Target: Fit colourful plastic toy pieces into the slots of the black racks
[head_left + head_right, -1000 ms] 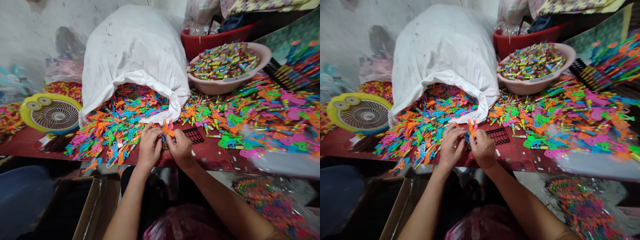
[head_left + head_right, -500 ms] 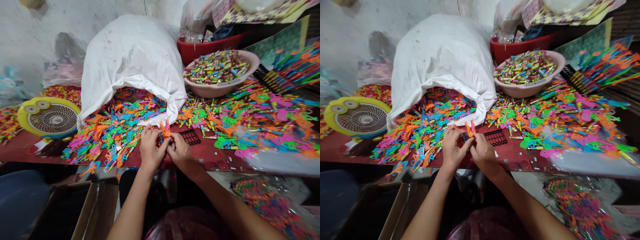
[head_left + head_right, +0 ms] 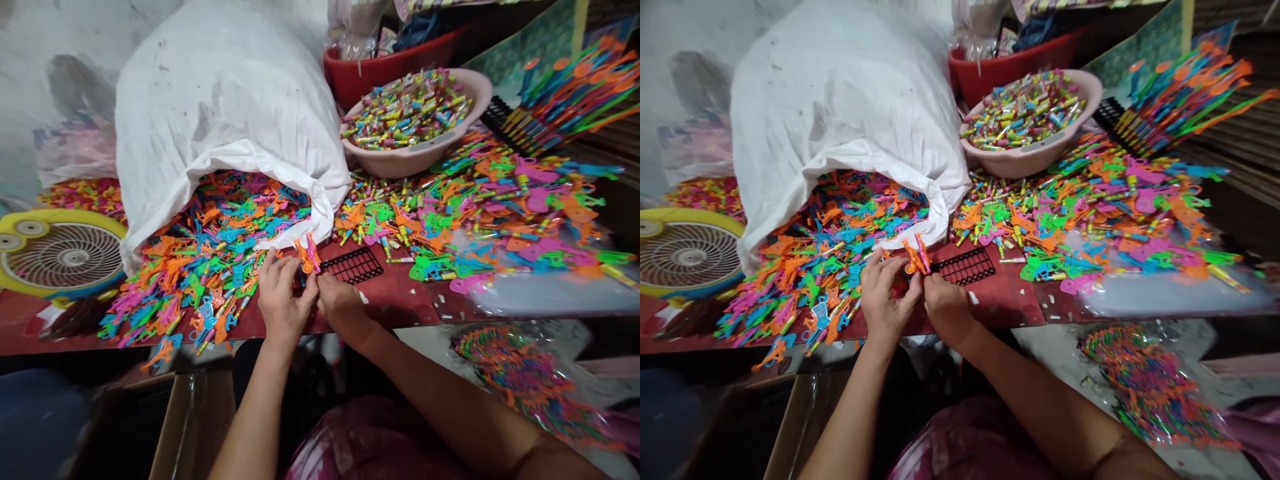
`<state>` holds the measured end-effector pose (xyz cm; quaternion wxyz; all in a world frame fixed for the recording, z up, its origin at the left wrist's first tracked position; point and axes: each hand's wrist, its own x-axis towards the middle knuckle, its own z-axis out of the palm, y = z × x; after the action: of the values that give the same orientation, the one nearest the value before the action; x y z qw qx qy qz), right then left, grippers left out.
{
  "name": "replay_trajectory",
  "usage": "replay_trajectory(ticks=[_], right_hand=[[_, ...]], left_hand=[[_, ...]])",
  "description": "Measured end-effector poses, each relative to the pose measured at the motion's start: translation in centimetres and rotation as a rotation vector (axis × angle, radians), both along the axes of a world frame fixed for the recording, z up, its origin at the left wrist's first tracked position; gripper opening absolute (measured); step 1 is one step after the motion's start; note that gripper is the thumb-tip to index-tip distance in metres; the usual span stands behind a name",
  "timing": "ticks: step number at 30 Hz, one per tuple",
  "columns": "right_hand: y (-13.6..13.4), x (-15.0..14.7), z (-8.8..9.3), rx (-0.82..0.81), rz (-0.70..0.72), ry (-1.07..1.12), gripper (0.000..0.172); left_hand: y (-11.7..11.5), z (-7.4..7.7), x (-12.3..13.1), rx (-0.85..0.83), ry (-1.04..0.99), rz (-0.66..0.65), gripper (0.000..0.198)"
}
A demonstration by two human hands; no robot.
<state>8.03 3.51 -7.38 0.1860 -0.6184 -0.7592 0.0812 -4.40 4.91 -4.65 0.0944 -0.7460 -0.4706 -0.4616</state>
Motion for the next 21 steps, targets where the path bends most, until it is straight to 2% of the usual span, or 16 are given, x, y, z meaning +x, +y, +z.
replay_trajectory(ticks=[4, 7, 9, 11, 13, 15, 18, 21], right_hand=[[-0.2, 0.2, 0.5, -0.061, 0.02, -0.026, 0.026], [-0.5, 1.0, 0.3, -0.09, 0.053, 0.013, 0.022], [-0.7, 1.8, -0.1, -0.08, 0.087, 0.083, 0.02], [-0.8, 2.6, -0.6, -0.062, 0.098, 0.159, 0.023], [-0.9, 3.3, -0.9, -0.048, 0.096, 0.208, 0.028], [-1.0, 3.6, -0.9, -0.044, 0.109, 0.226, 0.03], [-1.3, 3.3, -0.5, -0.053, 0.124, 0.186, 0.027], [-1.3, 2.7, -0.4, -0.055, 0.075, 0.1, 0.028]], left_hand=[[-0.3, 0.3, 0.2, -0.008, -0.034, -0.001, 0.043], [-1.3, 0.0, 0.0, -0.018, -0.085, 0.023, 0.066], [-2.2, -1.1, -0.2, -0.027, -0.189, 0.097, 0.077], [-3.2, -2.9, -0.3, -0.066, -0.378, 0.168, 0.072], [-3.9, -4.8, -0.1, -0.177, -0.54, 0.175, 0.065], [-4.1, -6.2, 0.2, -0.303, -0.554, 0.183, 0.075], [-3.5, -6.6, 0.9, -0.411, -0.498, 0.295, 0.091], [-2.6, -6.3, 1.2, -0.421, -0.425, 0.422, 0.091]])
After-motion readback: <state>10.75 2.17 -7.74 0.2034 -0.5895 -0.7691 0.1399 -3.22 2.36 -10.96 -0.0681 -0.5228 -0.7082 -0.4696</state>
